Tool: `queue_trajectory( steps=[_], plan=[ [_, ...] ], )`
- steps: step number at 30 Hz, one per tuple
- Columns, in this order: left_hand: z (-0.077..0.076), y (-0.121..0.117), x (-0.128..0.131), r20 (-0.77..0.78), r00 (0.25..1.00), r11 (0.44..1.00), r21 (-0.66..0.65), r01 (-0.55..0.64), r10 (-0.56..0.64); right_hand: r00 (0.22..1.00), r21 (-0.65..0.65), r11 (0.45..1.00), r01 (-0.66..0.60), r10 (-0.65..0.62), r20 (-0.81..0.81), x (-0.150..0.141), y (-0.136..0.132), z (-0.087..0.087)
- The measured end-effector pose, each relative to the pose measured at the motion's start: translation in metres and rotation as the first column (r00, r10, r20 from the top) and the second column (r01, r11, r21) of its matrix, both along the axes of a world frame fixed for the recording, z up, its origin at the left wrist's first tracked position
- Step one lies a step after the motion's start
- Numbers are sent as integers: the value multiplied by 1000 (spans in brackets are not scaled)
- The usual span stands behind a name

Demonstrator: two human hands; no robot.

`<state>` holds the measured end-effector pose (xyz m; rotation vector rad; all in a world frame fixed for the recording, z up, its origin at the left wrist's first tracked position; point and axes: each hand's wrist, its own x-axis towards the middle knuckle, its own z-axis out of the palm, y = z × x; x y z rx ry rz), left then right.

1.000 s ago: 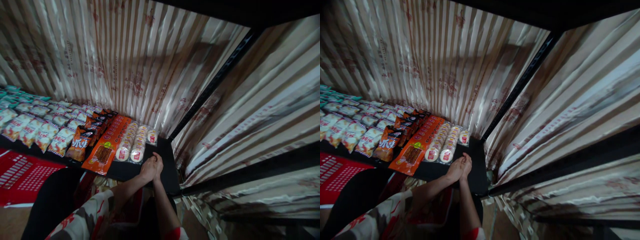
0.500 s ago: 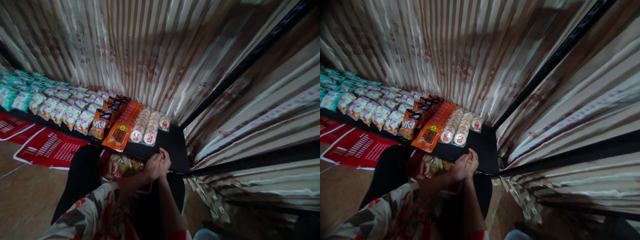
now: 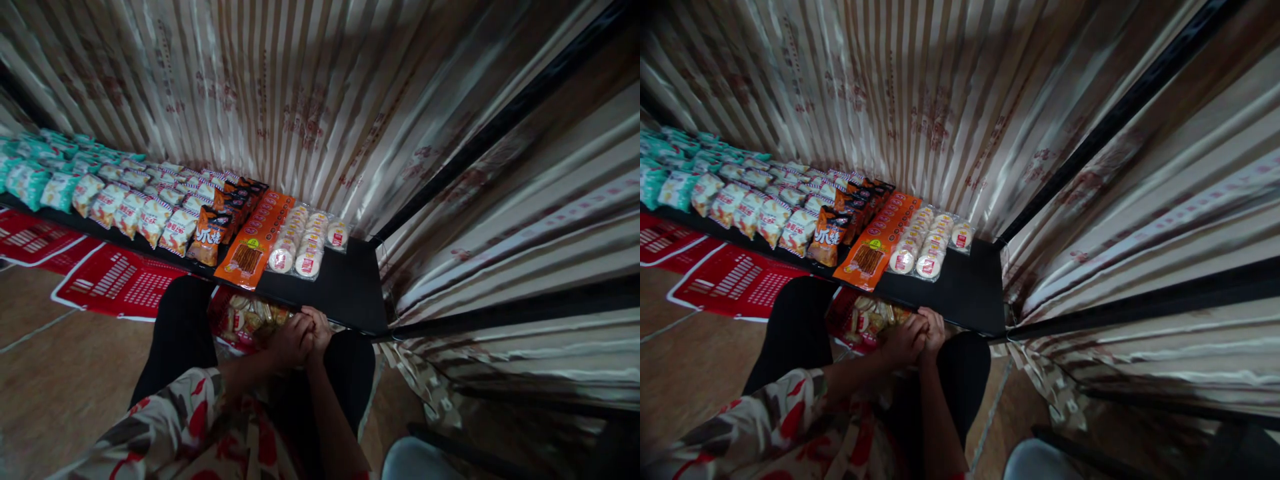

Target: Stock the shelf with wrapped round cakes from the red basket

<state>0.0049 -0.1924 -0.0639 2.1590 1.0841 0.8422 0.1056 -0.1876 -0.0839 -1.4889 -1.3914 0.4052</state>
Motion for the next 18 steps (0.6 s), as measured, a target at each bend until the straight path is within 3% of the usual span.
queue_trajectory(
  steps=[3,6,11,14,18],
  plan=[
    [-13,-5,-20,-44,999,999,-45,19,-21,998,-50,997,-64,65,15,-11,-9,-11],
    [-29,-7,-35,-58,998,997,-82,0,-4,991,-188,974,-125,130,17,-22,-15,-27],
    [-47,2,-52,-94,990,967,-219,-128,109,980,-459,880,-121,179,83,-44,-9,-44],
    [-55,12,-61,-160,964,919,-304,-251,210,959,-558,815,-159,261,108,-57,-2,-42],
    [-69,24,-69,-301,895,799,-415,-434,329,936,-634,742,-217,342,80,-71,7,-37]
  ],
)
